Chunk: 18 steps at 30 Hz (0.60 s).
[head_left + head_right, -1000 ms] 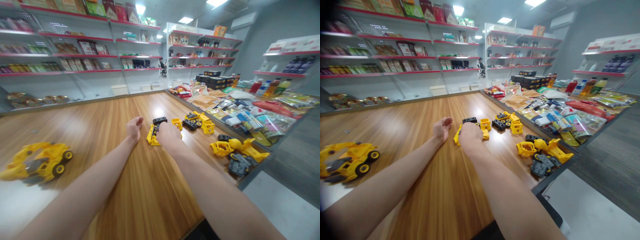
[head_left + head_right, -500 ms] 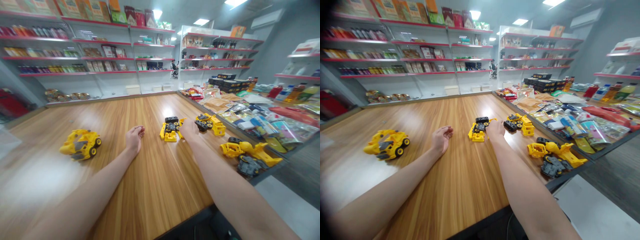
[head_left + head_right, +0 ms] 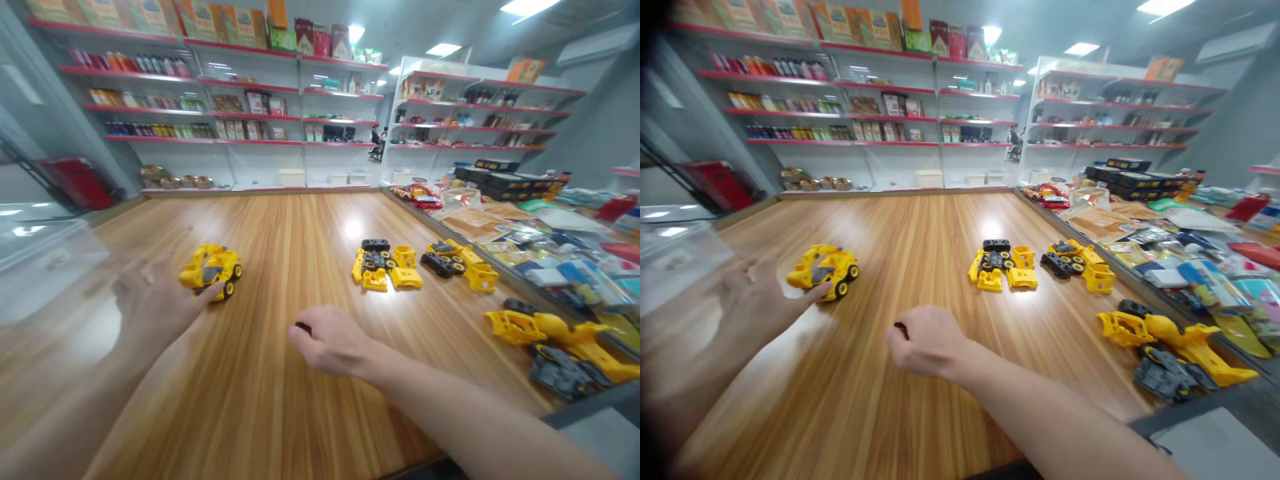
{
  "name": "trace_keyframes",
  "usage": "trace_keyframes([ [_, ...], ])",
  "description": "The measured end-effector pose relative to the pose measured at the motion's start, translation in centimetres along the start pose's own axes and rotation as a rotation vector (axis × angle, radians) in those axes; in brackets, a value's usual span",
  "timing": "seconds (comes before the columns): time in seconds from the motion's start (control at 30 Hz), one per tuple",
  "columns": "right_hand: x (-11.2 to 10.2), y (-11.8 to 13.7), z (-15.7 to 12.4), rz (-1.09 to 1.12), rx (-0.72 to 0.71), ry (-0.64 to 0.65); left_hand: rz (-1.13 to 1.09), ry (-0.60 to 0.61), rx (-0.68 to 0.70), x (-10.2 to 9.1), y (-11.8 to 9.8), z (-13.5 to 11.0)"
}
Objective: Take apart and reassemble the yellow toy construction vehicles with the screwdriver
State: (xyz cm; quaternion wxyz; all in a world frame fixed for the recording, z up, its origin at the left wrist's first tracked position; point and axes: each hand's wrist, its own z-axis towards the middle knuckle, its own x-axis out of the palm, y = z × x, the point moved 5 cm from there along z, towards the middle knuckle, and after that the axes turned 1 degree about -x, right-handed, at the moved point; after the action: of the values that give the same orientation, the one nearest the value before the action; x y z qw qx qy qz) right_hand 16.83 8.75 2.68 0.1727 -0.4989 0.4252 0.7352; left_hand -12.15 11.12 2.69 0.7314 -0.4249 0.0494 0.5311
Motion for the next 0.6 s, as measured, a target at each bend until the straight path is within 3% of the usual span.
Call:
trace_keyframes([
  [0.13, 0.2, 0.1, -0.3, 0.091, -0.085, 0.023, 0.065, 0.117, 0.042, 3.1, 1.3, -0.4],
  [0.27, 0.7, -1.4, 0.4, 0.159, -0.044, -0.03, 0.05, 0.22, 0.078, 4.7, -0.7, -2.2],
  [0.47, 1.3, -2.9, 0.6, 0.178, 0.121, -0.063, -0.127, 0.535, 0.3, 3.3, -7.3, -5.1],
  [0.6, -0.1, -3.6, 0.6, 0.164, 0.169, -0.184, -0.227, 0.556, 0.339, 1.9, -8.8, -5.1],
])
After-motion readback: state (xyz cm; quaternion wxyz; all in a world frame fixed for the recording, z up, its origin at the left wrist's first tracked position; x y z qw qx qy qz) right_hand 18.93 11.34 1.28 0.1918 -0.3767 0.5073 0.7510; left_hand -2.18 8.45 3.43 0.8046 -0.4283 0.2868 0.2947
